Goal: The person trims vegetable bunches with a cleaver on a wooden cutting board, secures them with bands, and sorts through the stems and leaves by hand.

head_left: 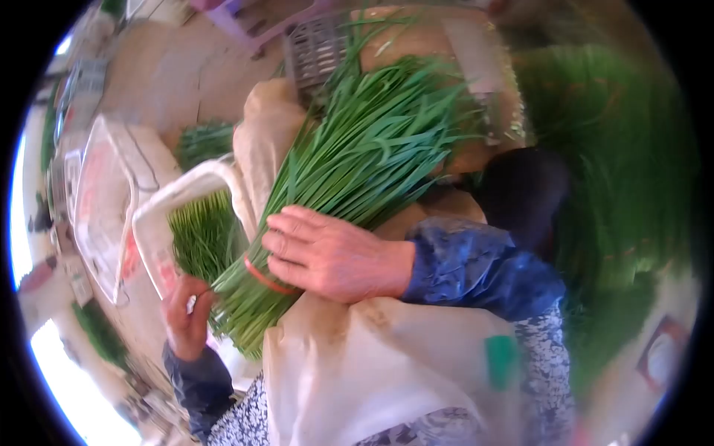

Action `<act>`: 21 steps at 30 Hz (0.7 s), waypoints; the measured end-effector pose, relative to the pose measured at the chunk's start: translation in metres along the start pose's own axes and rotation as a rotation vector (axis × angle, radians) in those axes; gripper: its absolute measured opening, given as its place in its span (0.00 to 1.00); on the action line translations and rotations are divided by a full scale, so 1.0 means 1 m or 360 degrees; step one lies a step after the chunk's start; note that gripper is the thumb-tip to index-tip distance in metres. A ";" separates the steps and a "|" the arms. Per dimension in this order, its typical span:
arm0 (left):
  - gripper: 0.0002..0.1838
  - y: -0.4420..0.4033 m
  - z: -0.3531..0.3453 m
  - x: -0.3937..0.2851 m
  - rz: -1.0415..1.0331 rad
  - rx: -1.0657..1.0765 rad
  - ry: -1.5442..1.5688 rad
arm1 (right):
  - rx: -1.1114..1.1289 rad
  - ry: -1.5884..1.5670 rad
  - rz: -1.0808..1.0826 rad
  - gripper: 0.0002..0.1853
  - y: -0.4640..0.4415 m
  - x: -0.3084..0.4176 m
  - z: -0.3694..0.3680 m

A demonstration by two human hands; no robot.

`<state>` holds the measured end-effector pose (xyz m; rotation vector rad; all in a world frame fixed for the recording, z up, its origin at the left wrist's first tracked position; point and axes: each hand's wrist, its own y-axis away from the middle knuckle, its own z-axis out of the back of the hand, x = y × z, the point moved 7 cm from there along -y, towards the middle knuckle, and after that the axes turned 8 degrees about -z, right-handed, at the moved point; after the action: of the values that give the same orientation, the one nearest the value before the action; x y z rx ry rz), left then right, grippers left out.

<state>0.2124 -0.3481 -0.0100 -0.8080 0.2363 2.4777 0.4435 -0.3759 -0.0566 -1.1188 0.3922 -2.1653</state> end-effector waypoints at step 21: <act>0.21 -0.123 -0.061 -0.063 -0.0240 0.0894 0.0082 | 0.0169 -0.0052 -0.0102 0.20 0.023 -0.028 0.036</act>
<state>0.3508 -0.2898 -0.0223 -0.6166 0.8133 2.0896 0.4940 -0.3722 -0.0645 -1.1201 0.2269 -2.1933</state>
